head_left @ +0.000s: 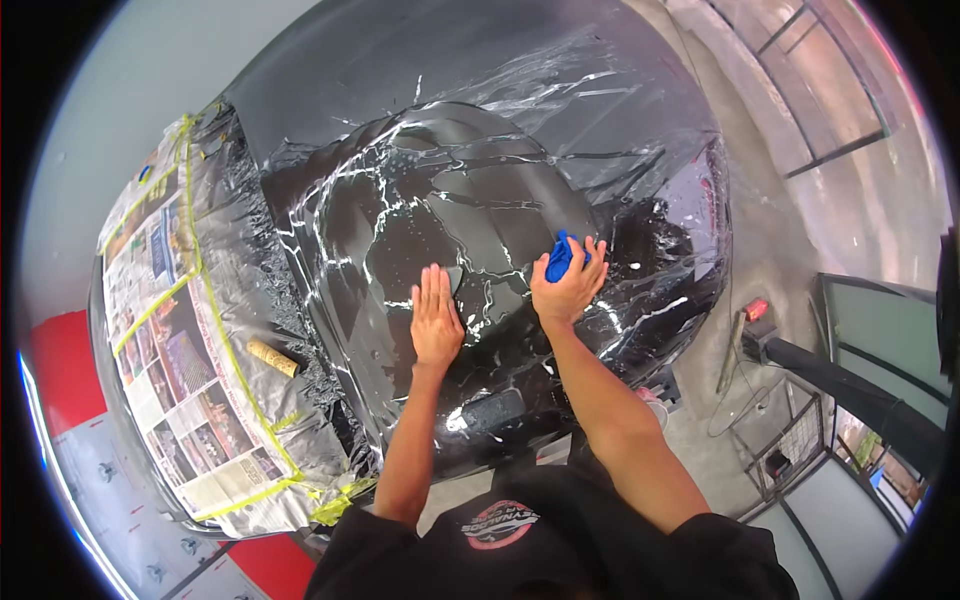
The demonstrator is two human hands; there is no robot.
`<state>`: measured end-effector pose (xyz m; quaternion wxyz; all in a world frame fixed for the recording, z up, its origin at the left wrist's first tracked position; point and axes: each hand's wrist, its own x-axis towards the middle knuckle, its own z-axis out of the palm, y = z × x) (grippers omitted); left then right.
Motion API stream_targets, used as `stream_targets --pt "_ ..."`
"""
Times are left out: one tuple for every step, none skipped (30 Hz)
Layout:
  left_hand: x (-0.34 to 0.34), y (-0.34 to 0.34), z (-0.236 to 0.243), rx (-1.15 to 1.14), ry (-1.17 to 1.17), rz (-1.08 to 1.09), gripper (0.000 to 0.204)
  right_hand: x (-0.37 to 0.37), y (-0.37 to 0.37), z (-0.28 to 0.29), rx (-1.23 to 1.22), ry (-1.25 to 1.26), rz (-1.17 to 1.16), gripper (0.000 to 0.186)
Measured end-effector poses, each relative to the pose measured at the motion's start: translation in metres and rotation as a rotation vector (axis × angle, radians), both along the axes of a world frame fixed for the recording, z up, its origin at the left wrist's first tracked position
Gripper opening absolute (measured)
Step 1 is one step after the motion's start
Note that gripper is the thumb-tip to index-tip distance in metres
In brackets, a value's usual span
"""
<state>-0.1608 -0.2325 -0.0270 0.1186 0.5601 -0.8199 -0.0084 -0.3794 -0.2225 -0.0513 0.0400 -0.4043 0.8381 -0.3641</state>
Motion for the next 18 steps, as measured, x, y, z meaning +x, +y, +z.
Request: stream_targets --pt "0.006 -0.007 0.002 -0.001 -0.036 -0.035 0.054 0.001 -0.002 0.001 -0.002 0.001 -0.008 0.052" --pt "0.007 -0.042 0.014 -0.059 -0.141 -0.001 0.053 0.001 -0.002 0.005 -0.003 0.005 -0.003 0.052" --pt "0.017 -0.082 0.024 -0.096 -0.153 0.061 0.051 0.007 -0.007 0.011 -0.017 -0.016 0.010 0.052" --pt "0.032 -0.120 0.027 -0.175 -0.113 0.123 0.048 0.013 -0.009 0.017 -0.028 -0.034 0.020 0.052" --pt "0.044 -0.152 0.023 -0.238 -0.121 0.150 0.046 0.017 -0.011 0.024 -0.062 -0.034 0.025 0.050" --pt "0.035 -0.158 0.016 -0.122 -0.010 0.194 0.045 0.009 -0.009 0.020 -0.067 -0.014 0.025 0.049" --pt "0.022 -0.144 0.005 -0.105 0.116 0.152 0.046 0.000 -0.005 0.011 -0.080 0.022 0.007 0.048" --pt "0.028 -0.119 -0.010 -0.178 0.025 0.098 0.049 0.002 -0.003 0.008 -0.057 0.044 0.001 0.050" --pt "0.023 -0.085 -0.020 -0.160 0.014 0.082 0.051 0.006 0.002 0.001 -0.021 0.008 -0.038 0.053" --pt "0.013 -0.041 -0.023 -0.107 -0.029 0.121 0.052 0.005 0.003 -0.006 -0.073 0.010 -0.014 0.055" --pt "0.000 -0.002 -0.016 -0.035 0.111 0.050 0.054 0.001 0.006 -0.009 -0.048 -0.023 -0.006 0.054" --pt "0.013 0.025 -0.025 0.041 -0.072 0.146 0.056 0.012 0.002 -0.001 -0.042 -0.094 0.020 0.053" --pt "0.017 0.019 -0.028 0.091 0.032 0.087 0.057 0.004 0.001 0.008 -0.067 -0.056 0.003 0.052" --pt "0.022 -0.003 -0.028 0.072 -0.055 0.092 0.057 0.004 0.001 0.011 -0.069 -0.072 -0.005 0.052" --pt "0.040 -0.042 -0.031 -0.035 0.002 0.069 0.055 0.002 0.000 0.011 -0.032 -0.085 0.001 0.052" --pt "0.051 -0.083 -0.029 -0.111 -0.068 0.124 0.053 0.003 -0.001 0.015 -0.032 -0.128 0.009 0.053" --pt "0.071 -0.125 -0.030 -0.259 -0.203 0.151 0.050 0.009 -0.003 0.022 -0.049 -0.142 0.018 0.052" --pt "0.088 -0.160 -0.027 -0.182 -0.262 0.253 0.048 0.013 -0.006 0.026 -0.067 -0.152 0.027 0.052"
